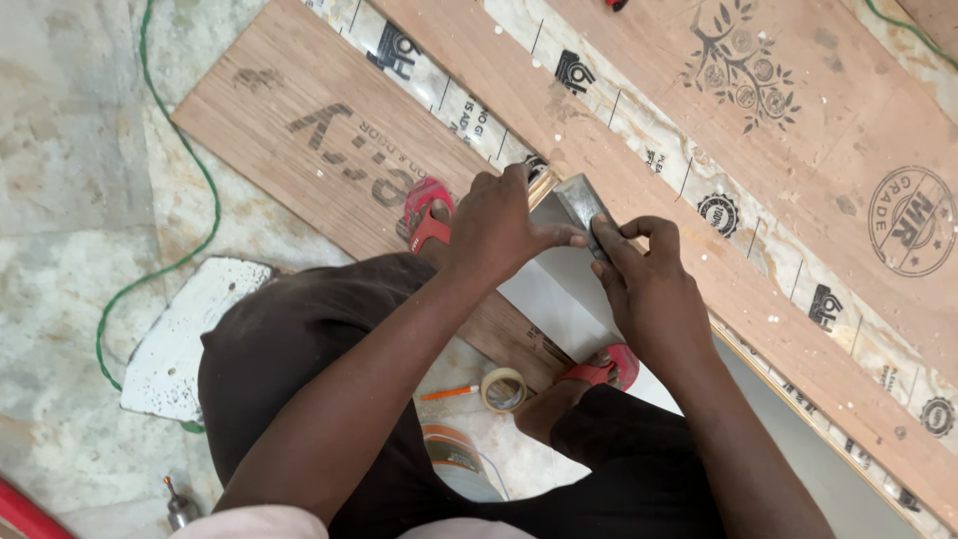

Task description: The person scrapes the edges and corners of a wooden structure using a metal scraper. They work on the inner and outer edges of the frame, removing material to smooth the surface.

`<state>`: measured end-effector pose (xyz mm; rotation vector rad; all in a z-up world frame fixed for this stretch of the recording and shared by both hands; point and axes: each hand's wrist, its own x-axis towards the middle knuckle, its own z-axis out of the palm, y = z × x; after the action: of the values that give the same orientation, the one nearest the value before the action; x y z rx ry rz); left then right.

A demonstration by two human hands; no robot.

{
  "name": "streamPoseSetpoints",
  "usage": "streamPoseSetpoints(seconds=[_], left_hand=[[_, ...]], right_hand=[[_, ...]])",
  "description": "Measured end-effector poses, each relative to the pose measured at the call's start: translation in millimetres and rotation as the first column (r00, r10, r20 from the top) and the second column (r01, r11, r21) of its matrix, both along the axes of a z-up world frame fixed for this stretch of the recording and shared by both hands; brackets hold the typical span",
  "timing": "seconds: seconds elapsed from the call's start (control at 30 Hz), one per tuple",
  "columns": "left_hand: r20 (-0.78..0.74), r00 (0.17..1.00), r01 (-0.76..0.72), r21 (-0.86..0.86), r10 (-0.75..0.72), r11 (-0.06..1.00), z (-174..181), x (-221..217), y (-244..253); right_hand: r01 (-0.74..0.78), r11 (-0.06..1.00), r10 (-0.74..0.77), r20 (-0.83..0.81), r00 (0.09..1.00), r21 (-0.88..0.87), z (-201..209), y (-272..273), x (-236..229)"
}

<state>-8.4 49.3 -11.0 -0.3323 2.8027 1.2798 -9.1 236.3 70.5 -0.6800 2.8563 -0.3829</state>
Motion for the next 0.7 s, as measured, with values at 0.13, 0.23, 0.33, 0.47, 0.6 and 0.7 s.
streamPoseSetpoints(seconds=[0.13, 0.23, 0.33, 0.47, 0.6, 0.7], left_hand=[[-0.011, 1.0, -0.017, -0.013, 0.016, 1.0, -1, -1, 1], [-0.028, 0.999, -0.021, -0.023, 0.02, 1.0, -2, -1, 2], [-0.018, 0.999, -0.035, 0.003, 0.035, 0.999, -4, 4, 5], [0.004, 1.0, -0.02, -0.01, 0.02, 1.0, -2, 1, 2], [-0.046, 0.998, -0.031, -0.009, 0.031, 0.999, -5, -3, 4], [-0.06, 0.997, -0.048, -0.017, 0.047, 0.999, -6, -1, 4]], right_hand=[[0.012, 1.0, -0.012, 0.031, 0.999, -0.004, 1, 4, 1], [-0.007, 0.997, 0.01, 0.045, 0.999, -0.076, 2, 6, 2], [0.018, 0.999, -0.017, 0.05, 0.999, -0.028, -6, -2, -5], [-0.055, 0.998, 0.056, 0.021, 0.998, -0.023, 0, 4, -9], [-0.057, 0.998, 0.056, 0.036, 0.998, 0.018, 1, 9, -10], [-0.052, 0.999, 0.052, 0.037, 0.998, 0.0, 3, 7, -9]])
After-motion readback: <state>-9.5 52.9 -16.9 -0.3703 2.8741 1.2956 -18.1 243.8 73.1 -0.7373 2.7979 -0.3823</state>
